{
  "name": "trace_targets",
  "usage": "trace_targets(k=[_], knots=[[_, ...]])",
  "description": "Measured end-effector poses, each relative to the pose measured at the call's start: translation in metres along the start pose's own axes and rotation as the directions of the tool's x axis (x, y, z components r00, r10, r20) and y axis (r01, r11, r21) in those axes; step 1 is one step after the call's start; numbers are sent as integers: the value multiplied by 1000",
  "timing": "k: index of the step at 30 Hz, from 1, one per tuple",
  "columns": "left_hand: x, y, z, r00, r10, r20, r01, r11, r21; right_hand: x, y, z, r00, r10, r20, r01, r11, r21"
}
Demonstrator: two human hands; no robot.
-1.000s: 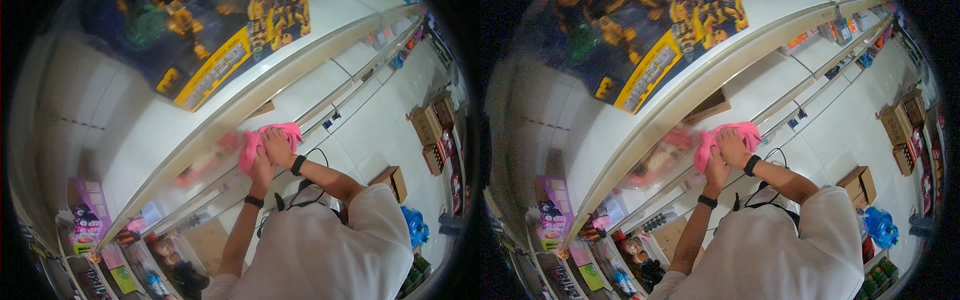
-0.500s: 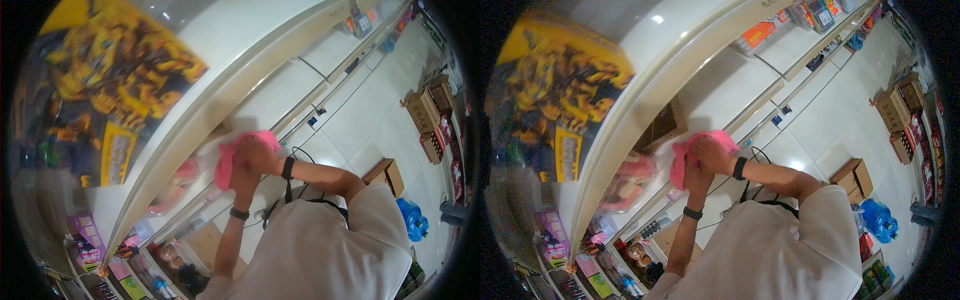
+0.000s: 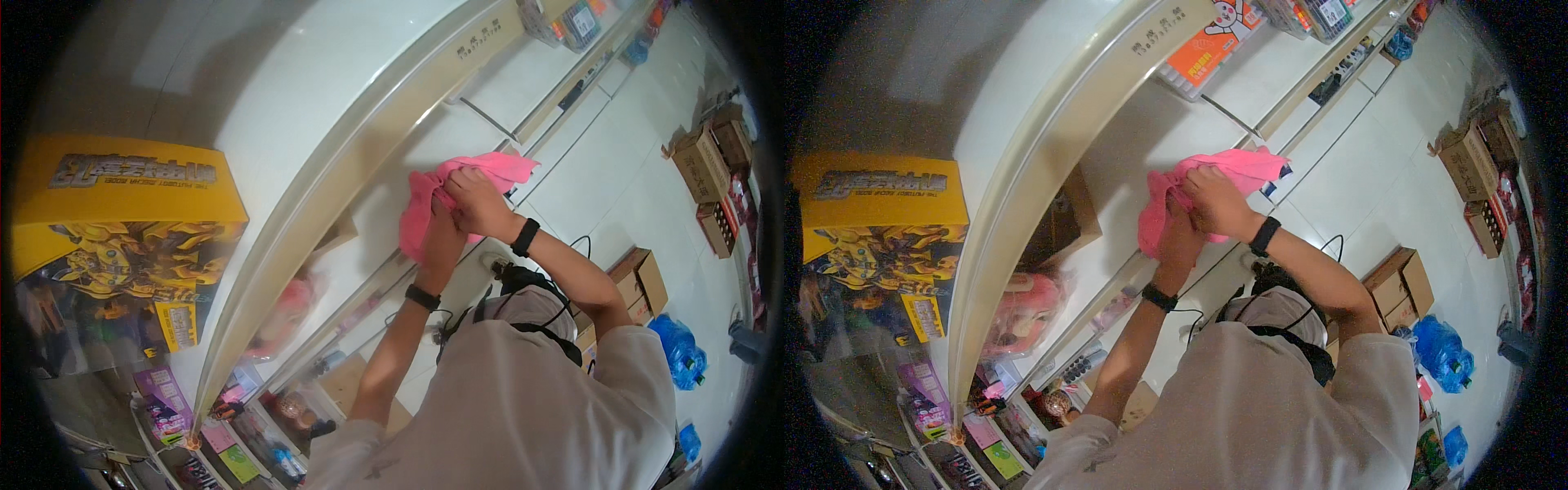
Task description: Cleaning a retail shelf using a pink cloth.
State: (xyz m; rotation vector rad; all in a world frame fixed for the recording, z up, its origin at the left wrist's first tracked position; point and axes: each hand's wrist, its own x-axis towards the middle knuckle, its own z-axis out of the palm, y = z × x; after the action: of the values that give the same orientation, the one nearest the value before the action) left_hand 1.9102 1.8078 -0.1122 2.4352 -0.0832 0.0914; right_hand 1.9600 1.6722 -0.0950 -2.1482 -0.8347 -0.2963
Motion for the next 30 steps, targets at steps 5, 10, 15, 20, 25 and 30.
trace_targets(k=[5, 10, 15, 20, 25, 30], knots=[[11, 25, -47, 982, -43, 184, 25, 994, 103, 7, -14, 11, 988, 149, 37, -134, 956, -261], [-13, -40, -55, 985, -104, 136, 80, 982, 169, 16, -50, 46, 986, 138, 98, -94, 929, -359], [-59, -56, -107, 991, -114, 69, 101, 981, 164, 14, -89, 98, 993, -13, 116, 52, 938, -342], [-94, -77, -155, 985, -166, 42, 158, 975, 159, 21, -134, 154, 971, 68, 229, -31, 986, -162], [-123, -104, -173, 835, -546, 64, 549, 835, -33, 30, -176, 164, 903, 30, 428, 5, 997, -79], [-130, -118, -169, 943, -330, -35, 331, 942, 48, 35, -174, 161, 863, -21, 505, 28, 1000, -5]])
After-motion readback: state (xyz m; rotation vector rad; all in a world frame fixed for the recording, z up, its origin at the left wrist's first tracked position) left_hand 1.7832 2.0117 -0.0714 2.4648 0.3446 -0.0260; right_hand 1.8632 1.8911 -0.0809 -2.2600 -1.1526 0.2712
